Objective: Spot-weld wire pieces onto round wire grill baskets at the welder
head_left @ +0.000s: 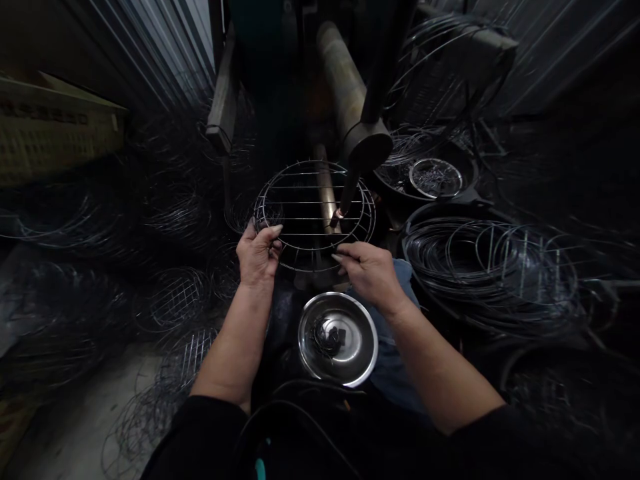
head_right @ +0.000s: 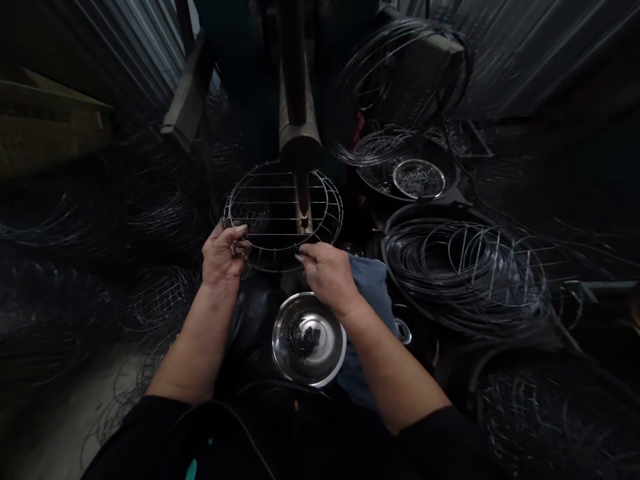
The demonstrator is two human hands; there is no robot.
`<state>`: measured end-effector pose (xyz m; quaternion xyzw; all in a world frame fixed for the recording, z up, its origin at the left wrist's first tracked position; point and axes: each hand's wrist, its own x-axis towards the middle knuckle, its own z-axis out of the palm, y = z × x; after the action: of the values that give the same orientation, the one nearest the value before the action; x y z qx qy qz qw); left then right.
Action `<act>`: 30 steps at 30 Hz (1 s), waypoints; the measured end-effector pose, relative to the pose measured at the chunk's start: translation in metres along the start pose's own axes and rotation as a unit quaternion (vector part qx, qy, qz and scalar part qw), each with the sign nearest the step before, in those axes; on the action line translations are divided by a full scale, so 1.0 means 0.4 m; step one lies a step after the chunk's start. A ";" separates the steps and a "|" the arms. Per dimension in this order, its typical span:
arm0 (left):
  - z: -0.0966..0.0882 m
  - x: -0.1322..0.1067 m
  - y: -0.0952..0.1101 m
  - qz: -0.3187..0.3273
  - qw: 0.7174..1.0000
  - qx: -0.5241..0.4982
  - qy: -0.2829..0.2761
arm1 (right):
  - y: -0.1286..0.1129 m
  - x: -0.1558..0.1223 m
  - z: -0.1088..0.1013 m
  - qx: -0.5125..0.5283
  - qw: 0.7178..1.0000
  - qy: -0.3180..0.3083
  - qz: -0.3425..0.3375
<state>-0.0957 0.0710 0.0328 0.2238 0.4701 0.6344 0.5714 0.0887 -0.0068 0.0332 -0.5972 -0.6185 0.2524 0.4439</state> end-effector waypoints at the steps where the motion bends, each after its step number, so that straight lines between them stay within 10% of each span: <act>1: 0.002 0.004 -0.002 -0.003 1.000 0.000 0.003 | 0.004 -0.002 0.008 0.000 1.000 0.025 0.006; 8: 0.025 -0.020 0.020 0.001 0.999 -0.004 -0.034 | -0.017 -0.041 0.011 0.017 0.992 0.128 0.011; 30: 0.079 0.067 0.019 -0.027 1.000 0.008 0.011 | 0.012 0.040 0.036 0.113 0.975 0.168 0.094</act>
<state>-0.0805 0.1074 0.0470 0.2085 0.4875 0.6172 0.5813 0.0805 0.0127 0.0265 -0.6325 -0.4434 0.2580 0.5803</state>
